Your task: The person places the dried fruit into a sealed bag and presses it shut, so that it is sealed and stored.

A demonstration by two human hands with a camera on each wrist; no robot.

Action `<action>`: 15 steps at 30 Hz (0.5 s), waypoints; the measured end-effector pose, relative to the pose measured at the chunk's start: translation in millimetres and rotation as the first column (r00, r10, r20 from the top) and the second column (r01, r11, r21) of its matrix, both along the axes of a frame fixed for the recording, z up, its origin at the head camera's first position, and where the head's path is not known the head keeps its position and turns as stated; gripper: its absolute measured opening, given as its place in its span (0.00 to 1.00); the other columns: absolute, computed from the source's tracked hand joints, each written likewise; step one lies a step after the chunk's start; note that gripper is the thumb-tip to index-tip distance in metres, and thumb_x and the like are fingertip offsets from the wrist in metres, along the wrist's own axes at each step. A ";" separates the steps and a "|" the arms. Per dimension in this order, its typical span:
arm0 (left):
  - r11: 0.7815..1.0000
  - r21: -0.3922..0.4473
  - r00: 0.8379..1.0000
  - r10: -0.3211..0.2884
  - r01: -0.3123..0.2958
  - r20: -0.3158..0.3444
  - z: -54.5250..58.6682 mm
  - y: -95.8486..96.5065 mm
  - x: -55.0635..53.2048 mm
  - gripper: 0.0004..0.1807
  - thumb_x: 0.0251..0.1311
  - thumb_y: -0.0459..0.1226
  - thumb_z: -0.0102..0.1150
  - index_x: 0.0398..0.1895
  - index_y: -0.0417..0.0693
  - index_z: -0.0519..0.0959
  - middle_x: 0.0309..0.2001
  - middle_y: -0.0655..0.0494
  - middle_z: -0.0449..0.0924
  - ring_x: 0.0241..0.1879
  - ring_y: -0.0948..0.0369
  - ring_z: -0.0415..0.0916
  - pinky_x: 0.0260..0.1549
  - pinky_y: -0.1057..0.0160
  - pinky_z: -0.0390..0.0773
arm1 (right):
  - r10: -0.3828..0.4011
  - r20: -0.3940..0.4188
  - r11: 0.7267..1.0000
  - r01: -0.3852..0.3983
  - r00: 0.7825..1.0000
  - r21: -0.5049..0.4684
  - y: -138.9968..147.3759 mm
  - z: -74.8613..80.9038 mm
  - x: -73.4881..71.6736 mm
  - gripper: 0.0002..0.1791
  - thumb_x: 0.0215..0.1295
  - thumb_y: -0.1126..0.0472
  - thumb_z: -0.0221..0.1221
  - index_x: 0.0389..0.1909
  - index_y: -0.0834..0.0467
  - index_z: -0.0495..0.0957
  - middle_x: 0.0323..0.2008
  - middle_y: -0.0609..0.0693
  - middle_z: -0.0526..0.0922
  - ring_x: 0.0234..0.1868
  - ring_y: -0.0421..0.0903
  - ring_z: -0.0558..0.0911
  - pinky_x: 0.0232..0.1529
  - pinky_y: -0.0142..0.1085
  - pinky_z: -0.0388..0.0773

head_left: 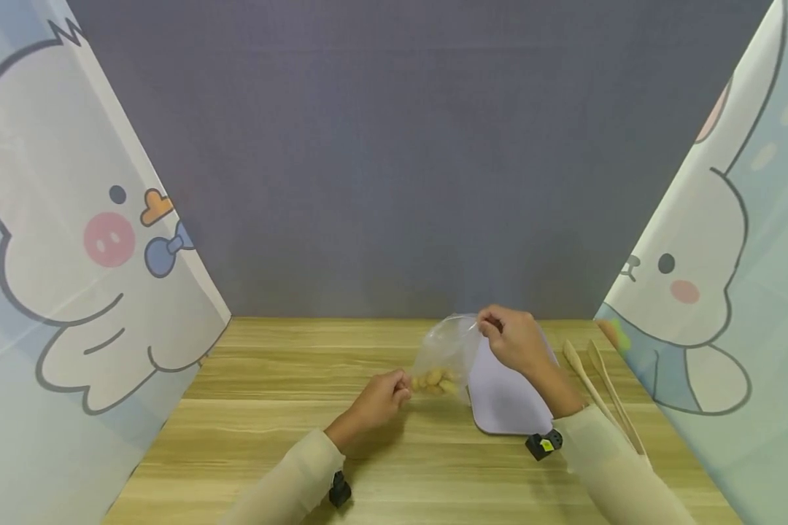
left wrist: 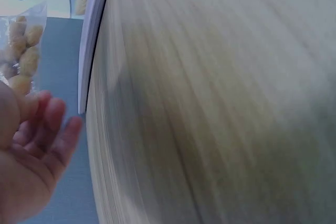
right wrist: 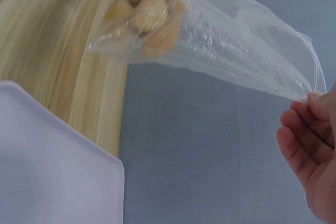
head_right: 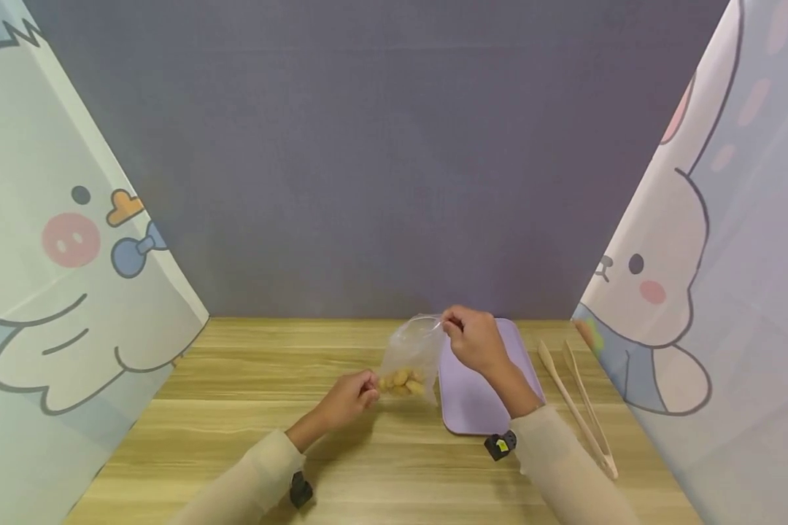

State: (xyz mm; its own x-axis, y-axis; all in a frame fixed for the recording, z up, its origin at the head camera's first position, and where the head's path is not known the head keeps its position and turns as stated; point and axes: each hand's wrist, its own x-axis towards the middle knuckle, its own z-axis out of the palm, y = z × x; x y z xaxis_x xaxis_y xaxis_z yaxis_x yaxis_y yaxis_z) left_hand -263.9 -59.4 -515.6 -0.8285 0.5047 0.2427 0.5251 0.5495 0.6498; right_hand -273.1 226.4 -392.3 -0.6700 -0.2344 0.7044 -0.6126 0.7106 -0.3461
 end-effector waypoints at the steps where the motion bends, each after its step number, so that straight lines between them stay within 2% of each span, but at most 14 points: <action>1: 1.000 -0.012 1.000 -0.004 0.004 0.010 0.2 -0.7 0.0 0.03 0.73 0.33 0.56 0.39 0.46 0.78 0.35 0.54 0.85 0.32 0.70 0.77 0.33 0.70 0.78 | 0.011 0.014 1.000 -0.011 1.000 -0.004 -2.0 0.2 0.6 0.05 0.61 0.66 0.68 0.30 0.53 0.84 0.20 0.43 0.80 0.22 0.33 0.71 0.25 0.32 0.71; 5: 0.998 -0.068 0.998 0.001 0.003 0.066 2.6 -5.4 -0.3 0.08 0.75 0.38 0.54 0.49 0.46 0.79 0.45 0.55 0.85 0.42 0.63 0.82 0.40 0.66 0.81 | 0.061 0.028 0.998 -0.061 0.998 -0.011 -9.9 2.1 1.9 0.03 0.63 0.65 0.68 0.32 0.54 0.85 0.22 0.43 0.82 0.22 0.33 0.72 0.25 0.32 0.72; 9: 0.999 -0.034 0.996 0.010 -0.007 0.083 10.2 -8.8 -2.3 0.15 0.76 0.40 0.53 0.59 0.43 0.76 0.54 0.50 0.81 0.48 0.58 0.82 0.45 0.62 0.82 | 0.080 0.019 0.997 -0.080 0.997 0.002 -14.7 5.8 3.5 0.03 0.62 0.68 0.67 0.33 0.56 0.85 0.22 0.45 0.83 0.22 0.35 0.73 0.25 0.33 0.73; 15: 0.997 0.075 0.998 -0.013 0.017 -0.063 34.0 -4.8 -9.8 0.18 0.74 0.40 0.57 0.61 0.44 0.73 0.55 0.46 0.76 0.48 0.56 0.81 0.44 0.64 0.82 | 0.068 0.047 0.997 -0.069 0.997 0.031 -13.8 5.8 2.3 0.04 0.62 0.69 0.67 0.34 0.57 0.85 0.25 0.47 0.86 0.25 0.41 0.81 0.28 0.35 0.79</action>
State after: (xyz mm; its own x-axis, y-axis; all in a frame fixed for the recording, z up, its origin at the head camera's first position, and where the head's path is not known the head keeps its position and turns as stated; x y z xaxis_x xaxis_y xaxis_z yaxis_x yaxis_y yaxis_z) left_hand -273.7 -64.2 -481.6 -0.8031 0.4951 0.3315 0.5736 0.4920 0.6549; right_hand -270.8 212.5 -386.5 -0.6830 -0.3032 0.6645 -0.6441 0.6790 -0.3522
